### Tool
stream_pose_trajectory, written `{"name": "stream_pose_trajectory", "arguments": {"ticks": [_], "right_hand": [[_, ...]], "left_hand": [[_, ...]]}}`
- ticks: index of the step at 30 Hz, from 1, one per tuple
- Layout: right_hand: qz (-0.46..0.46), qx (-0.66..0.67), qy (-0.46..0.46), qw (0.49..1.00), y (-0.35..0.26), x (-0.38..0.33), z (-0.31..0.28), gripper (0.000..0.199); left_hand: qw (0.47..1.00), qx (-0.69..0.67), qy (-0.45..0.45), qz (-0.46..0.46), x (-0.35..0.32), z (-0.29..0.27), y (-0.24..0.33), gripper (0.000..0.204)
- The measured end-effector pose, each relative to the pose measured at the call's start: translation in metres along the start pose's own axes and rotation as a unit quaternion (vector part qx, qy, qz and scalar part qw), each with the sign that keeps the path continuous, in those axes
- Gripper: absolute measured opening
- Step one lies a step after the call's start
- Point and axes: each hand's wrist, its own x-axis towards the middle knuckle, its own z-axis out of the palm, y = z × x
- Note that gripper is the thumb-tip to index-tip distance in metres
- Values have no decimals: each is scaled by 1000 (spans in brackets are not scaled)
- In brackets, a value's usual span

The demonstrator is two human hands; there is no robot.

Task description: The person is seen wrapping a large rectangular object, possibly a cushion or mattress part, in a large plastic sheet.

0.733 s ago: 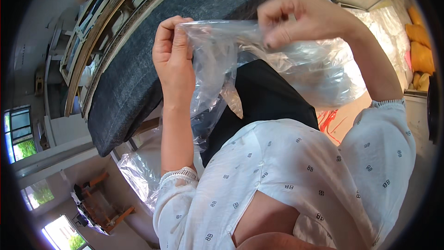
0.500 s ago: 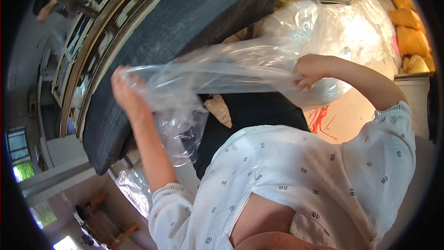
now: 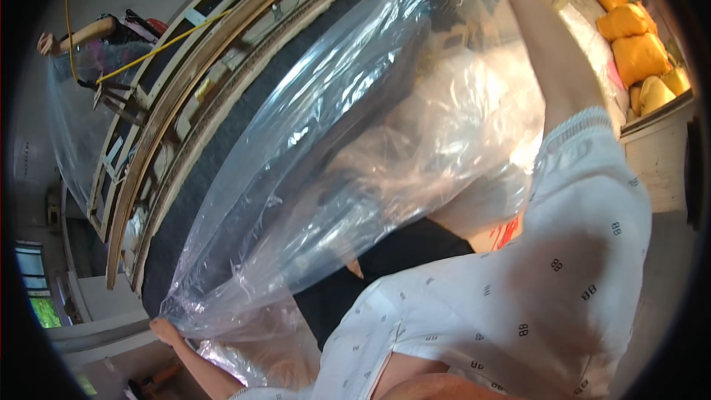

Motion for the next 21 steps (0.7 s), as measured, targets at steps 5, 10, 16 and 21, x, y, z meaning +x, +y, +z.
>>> {"name": "stream_pose_trajectory", "arguments": {"ticks": [5,10,16,21], "right_hand": [[-50,-3,-229,972,-26,-89,61,35],[-92,40,-368,924,-8,-141,92,38],[-102,61,-396,911,-17,-115,116,44],[28,16,-388,921,-37,-145,165,56]], "left_hand": [[998,54,5,-43,-25,-18,16,36],[988,111,-94,-45,10,-25,-42,35],[1000,16,16,-9,51,50,-36,35],[988,121,92,-20,85,3,-120,46]]}}
